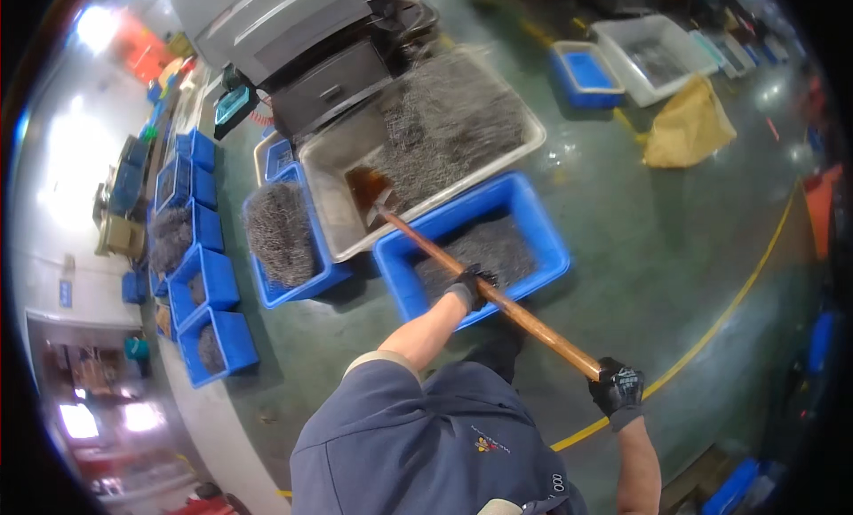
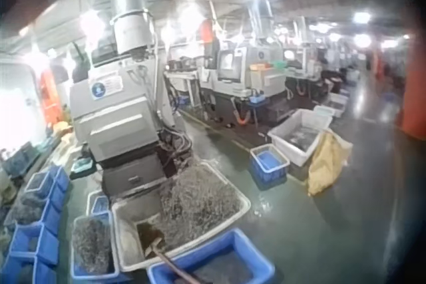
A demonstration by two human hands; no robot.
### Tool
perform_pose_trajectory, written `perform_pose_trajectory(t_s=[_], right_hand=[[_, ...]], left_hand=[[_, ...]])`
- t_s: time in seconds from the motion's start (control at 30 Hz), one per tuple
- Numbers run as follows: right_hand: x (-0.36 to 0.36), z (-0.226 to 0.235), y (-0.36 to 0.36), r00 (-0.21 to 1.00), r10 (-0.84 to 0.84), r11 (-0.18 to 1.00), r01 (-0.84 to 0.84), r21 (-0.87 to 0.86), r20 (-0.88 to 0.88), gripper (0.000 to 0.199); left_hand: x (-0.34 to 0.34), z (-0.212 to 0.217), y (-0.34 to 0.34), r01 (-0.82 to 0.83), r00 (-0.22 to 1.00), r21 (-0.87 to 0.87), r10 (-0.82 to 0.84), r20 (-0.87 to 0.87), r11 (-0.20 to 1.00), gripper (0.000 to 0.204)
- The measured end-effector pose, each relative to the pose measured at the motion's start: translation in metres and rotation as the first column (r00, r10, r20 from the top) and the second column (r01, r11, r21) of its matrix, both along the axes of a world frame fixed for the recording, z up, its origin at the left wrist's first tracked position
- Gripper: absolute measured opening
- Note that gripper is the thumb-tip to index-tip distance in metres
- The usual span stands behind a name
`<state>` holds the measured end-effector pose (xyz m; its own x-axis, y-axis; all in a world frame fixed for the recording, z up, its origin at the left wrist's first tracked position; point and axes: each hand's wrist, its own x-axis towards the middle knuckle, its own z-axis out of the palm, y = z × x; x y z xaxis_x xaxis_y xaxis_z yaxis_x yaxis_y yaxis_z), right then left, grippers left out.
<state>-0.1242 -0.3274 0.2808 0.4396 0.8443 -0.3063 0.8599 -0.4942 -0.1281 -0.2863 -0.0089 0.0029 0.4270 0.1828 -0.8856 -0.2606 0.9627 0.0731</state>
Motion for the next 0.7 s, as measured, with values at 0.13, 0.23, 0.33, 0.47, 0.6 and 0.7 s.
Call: perform_pose_trajectory(t_s=[0.13,0.23,0.33,0.47,0.6,0.7], right_hand=[[0.065,0.015,0.029,0.999,0.05,0.998,-0.05,-0.048,-0.008,0.023],[0.121,0.01,0.043,0.993,0.103,0.994,-0.105,-0.028,-0.055,0.023],[0.177,0.007,0.06,0.986,0.159,0.982,-0.164,-0.092,-0.058,0.024],[0.261,-0.006,0.085,0.972,0.207,0.966,-0.221,-0.131,-0.111,0.026],[0.349,-0.021,0.12,0.932,0.333,0.933,-0.348,-0.092,-0.144,0.027],[0.421,-0.028,0.143,0.949,0.294,0.944,-0.306,-0.12,-0.109,0.028]], left_hand=[[0.044,-0.004,0.007,-0.015,0.999,-0.001,0.015,0.047,1.0,0.03],[0.089,-0.001,0.006,-0.084,0.995,-0.087,0.079,-0.061,0.993,0.033],[0.13,0.0,0.009,-0.156,0.987,-0.04,0.155,-0.027,0.987,0.032],[0.184,-0.039,0.017,-0.28,0.958,-0.007,0.279,-0.073,0.96,0.028],[0.222,-0.084,0.035,-0.297,0.951,0.185,0.307,-0.027,0.937,0.027],[0.319,-0.02,0.058,-0.346,0.938,-0.038,0.345,-0.047,0.937,0.028]])
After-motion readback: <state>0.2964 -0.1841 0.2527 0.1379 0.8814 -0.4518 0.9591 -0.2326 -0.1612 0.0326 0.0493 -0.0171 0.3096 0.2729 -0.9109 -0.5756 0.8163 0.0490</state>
